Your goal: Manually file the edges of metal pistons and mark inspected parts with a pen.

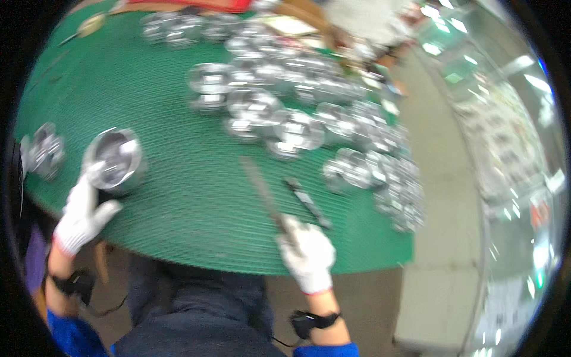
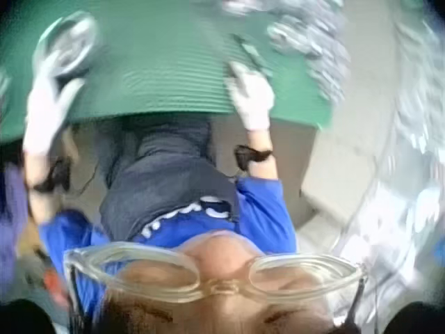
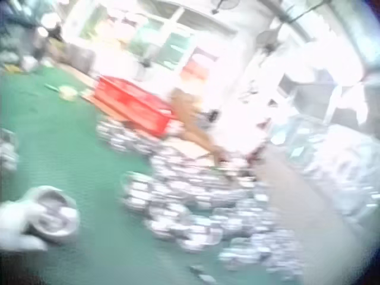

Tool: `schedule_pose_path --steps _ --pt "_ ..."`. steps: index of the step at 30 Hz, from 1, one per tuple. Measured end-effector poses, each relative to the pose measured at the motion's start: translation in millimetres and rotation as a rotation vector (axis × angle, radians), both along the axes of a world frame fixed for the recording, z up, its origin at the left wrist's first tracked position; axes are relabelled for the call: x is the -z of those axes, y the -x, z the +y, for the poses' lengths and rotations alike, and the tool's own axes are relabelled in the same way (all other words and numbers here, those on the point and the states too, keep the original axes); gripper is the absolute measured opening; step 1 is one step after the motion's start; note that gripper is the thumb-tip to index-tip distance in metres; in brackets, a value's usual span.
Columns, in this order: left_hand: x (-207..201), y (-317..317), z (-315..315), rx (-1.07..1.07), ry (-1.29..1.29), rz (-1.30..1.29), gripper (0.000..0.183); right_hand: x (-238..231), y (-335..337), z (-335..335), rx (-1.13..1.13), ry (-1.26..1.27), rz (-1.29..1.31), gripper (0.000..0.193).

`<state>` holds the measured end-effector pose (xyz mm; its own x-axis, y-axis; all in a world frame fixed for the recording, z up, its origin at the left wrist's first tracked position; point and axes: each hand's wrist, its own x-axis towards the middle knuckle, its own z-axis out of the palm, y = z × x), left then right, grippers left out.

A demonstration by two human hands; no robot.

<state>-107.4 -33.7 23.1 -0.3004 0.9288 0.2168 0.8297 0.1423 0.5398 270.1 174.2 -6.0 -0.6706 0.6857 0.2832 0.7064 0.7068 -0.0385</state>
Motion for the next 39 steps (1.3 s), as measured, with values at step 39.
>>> schedule_pose_path --steps 39 --pt "-21 -134 29 0.169 -0.003 -2.433 0.095 -11 -35 -21 -0.106 0.147 0.568 0.012"
